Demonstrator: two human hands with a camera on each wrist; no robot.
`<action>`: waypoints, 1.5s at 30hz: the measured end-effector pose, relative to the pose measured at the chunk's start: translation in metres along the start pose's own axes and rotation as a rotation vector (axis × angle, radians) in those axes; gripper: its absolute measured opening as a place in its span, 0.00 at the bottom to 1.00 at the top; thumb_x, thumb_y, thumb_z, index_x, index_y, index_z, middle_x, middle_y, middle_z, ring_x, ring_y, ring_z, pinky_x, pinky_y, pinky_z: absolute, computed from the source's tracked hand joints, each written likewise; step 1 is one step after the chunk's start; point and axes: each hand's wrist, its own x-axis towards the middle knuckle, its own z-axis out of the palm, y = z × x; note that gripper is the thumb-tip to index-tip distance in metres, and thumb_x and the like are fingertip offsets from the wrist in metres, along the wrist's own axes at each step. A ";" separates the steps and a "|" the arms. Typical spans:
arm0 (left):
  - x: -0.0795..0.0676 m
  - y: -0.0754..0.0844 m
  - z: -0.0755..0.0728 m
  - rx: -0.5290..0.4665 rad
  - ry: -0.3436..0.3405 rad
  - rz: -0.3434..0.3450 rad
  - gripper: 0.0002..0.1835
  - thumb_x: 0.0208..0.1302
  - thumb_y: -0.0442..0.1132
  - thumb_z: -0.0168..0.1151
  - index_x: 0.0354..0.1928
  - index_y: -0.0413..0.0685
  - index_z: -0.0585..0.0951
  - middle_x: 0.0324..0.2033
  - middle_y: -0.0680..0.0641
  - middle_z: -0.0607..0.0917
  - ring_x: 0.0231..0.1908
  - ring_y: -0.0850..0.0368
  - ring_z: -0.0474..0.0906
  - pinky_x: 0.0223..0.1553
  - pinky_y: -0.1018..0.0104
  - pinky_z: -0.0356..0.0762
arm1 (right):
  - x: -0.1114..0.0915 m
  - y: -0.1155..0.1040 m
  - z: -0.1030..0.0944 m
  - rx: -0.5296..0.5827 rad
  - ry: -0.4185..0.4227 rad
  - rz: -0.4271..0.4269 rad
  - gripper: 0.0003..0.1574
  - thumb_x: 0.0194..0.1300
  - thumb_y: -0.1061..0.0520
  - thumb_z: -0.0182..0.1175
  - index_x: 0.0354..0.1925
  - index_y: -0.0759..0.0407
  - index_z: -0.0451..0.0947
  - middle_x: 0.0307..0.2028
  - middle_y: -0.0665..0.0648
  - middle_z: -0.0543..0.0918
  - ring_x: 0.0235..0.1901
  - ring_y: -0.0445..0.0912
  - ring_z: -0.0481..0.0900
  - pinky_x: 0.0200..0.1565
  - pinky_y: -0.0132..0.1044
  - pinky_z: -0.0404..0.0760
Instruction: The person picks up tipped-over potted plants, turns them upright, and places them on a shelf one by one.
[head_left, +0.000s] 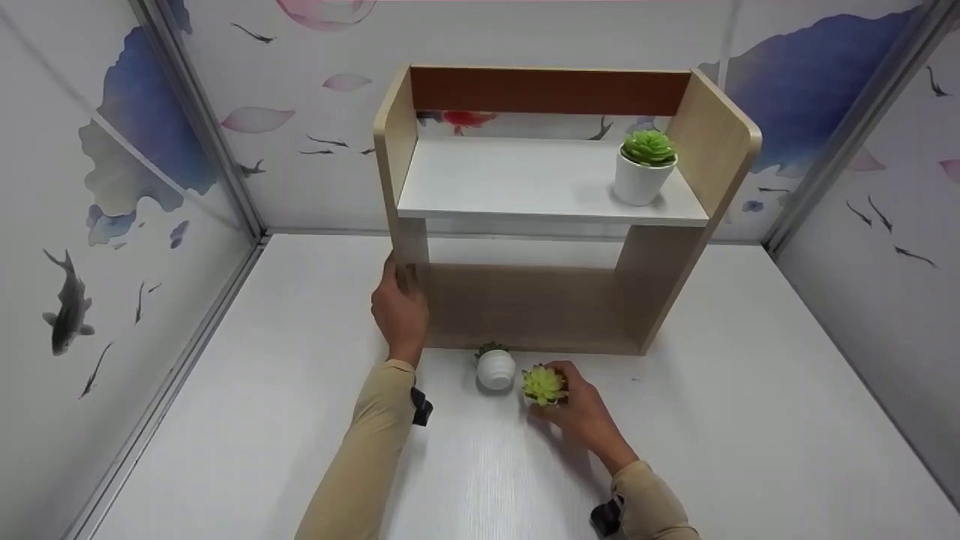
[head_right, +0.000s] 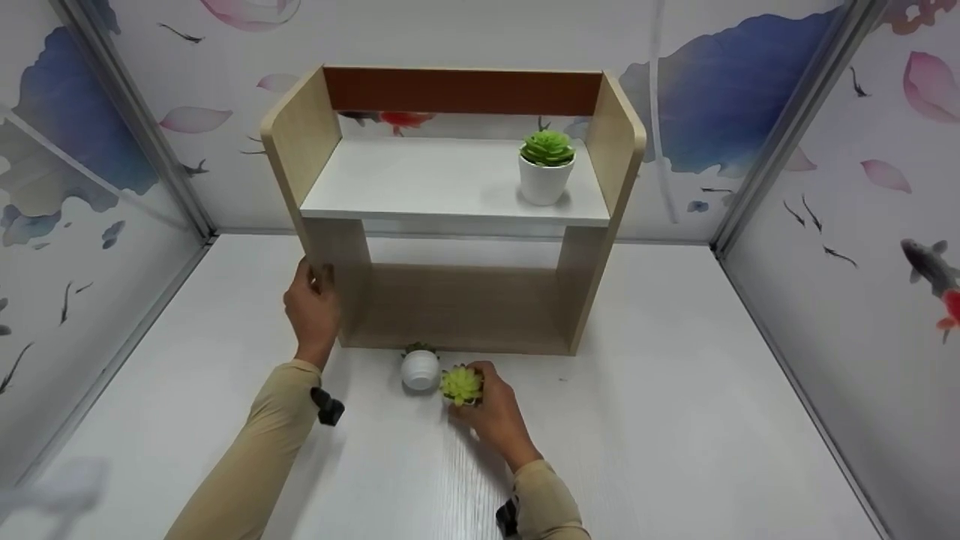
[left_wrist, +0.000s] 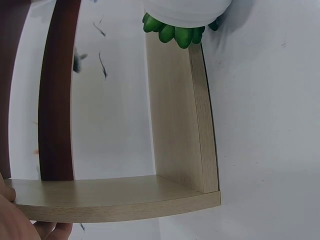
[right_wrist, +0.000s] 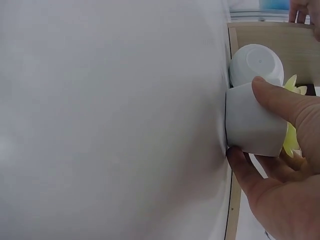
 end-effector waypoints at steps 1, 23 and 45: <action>0.000 0.000 0.000 0.000 -0.002 -0.001 0.21 0.79 0.36 0.55 0.69 0.43 0.75 0.61 0.40 0.83 0.62 0.47 0.80 0.60 0.50 0.78 | 0.000 0.000 0.000 -0.002 0.004 -0.002 0.40 0.56 0.60 0.78 0.63 0.56 0.70 0.57 0.60 0.81 0.57 0.54 0.79 0.60 0.55 0.77; 0.001 -0.001 0.000 0.001 -0.005 -0.006 0.21 0.78 0.35 0.55 0.70 0.43 0.74 0.61 0.40 0.83 0.62 0.47 0.80 0.61 0.50 0.77 | -0.012 -0.072 -0.042 0.073 0.113 -0.122 0.41 0.58 0.61 0.77 0.66 0.60 0.71 0.59 0.58 0.79 0.61 0.53 0.78 0.64 0.49 0.76; 0.000 -0.001 0.000 0.008 -0.006 -0.011 0.22 0.78 0.35 0.55 0.70 0.43 0.74 0.61 0.39 0.83 0.61 0.46 0.81 0.60 0.50 0.78 | -0.033 -0.176 -0.098 0.058 0.190 -0.422 0.43 0.58 0.66 0.75 0.68 0.60 0.67 0.61 0.53 0.76 0.61 0.46 0.77 0.61 0.29 0.75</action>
